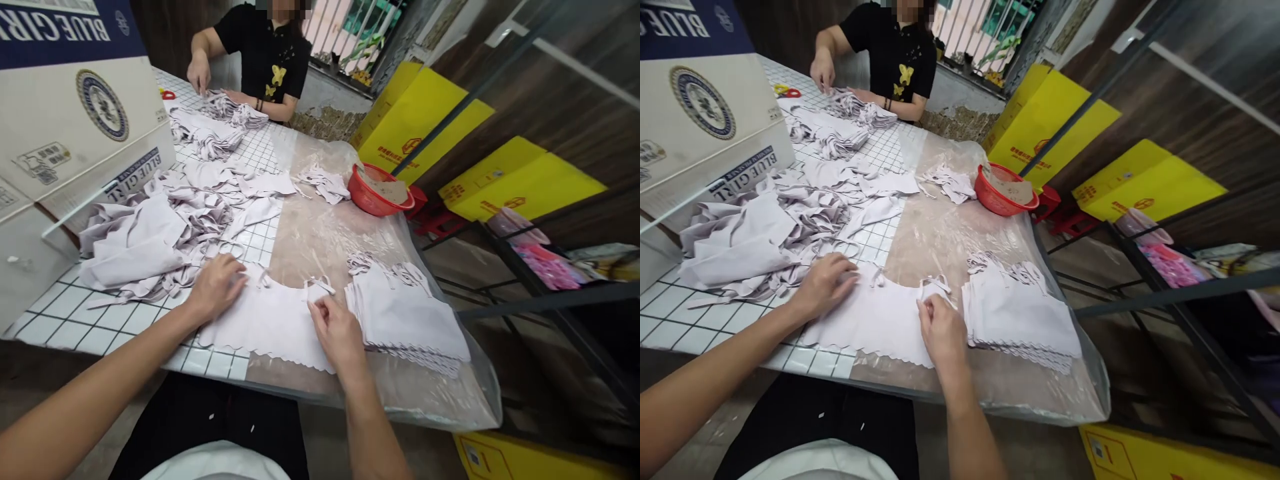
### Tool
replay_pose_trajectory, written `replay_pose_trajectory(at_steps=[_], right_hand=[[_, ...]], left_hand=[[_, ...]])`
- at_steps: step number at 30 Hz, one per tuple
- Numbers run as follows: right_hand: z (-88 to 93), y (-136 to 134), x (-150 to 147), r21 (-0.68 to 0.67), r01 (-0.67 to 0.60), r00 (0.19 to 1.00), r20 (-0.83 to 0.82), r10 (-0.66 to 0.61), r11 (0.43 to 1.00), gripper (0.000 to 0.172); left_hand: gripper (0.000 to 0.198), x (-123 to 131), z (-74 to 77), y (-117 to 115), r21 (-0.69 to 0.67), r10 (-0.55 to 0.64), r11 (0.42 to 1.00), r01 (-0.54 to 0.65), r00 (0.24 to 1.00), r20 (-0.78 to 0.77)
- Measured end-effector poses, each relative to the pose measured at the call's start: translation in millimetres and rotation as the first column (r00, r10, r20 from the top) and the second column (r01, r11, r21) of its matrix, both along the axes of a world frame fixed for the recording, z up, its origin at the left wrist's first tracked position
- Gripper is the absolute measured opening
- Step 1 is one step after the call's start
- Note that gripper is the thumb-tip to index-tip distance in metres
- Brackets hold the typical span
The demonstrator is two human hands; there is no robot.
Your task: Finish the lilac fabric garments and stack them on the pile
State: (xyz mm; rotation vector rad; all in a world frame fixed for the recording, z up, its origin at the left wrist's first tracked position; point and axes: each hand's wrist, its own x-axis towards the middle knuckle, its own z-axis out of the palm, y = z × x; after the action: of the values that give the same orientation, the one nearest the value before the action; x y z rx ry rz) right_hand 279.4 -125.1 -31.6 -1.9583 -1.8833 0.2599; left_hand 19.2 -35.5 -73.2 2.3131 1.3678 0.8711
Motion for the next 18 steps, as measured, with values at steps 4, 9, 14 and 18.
replay_pose_trajectory(at_steps=[4, 9, 14, 18], right_hand=[[-27.6, -78.0, 20.8, 0.004, 0.32, 0.947, 0.002, -0.32, 0.947, 0.033], [-43.3, -98.3, 22.6, -0.035, 0.449, 0.893, 0.001, -0.45, 0.893, 0.03], [-43.6, -84.2, 30.3, -0.049, 0.435, 0.895, -0.087, -0.438, 0.899, 0.02], [-35.7, -88.0, 38.5, -0.096, 0.351, 0.88, -0.305, -0.363, 0.931, 0.026]], left_hand=[[0.029, -23.9, 1.2, -33.5, 0.01, 0.242, 0.969, -0.246, 0.947, -0.212], [0.038, -40.9, -2.8, -72.3, -0.088, 0.23, 0.958, -0.274, 0.913, -0.337], [0.035, -35.8, 6.8, -75.2, -0.242, 0.176, 0.938, -0.25, 0.94, -0.291], [0.037, -37.6, 19.6, -82.2, -0.454, 0.211, 0.84, -0.298, 0.949, -0.233]])
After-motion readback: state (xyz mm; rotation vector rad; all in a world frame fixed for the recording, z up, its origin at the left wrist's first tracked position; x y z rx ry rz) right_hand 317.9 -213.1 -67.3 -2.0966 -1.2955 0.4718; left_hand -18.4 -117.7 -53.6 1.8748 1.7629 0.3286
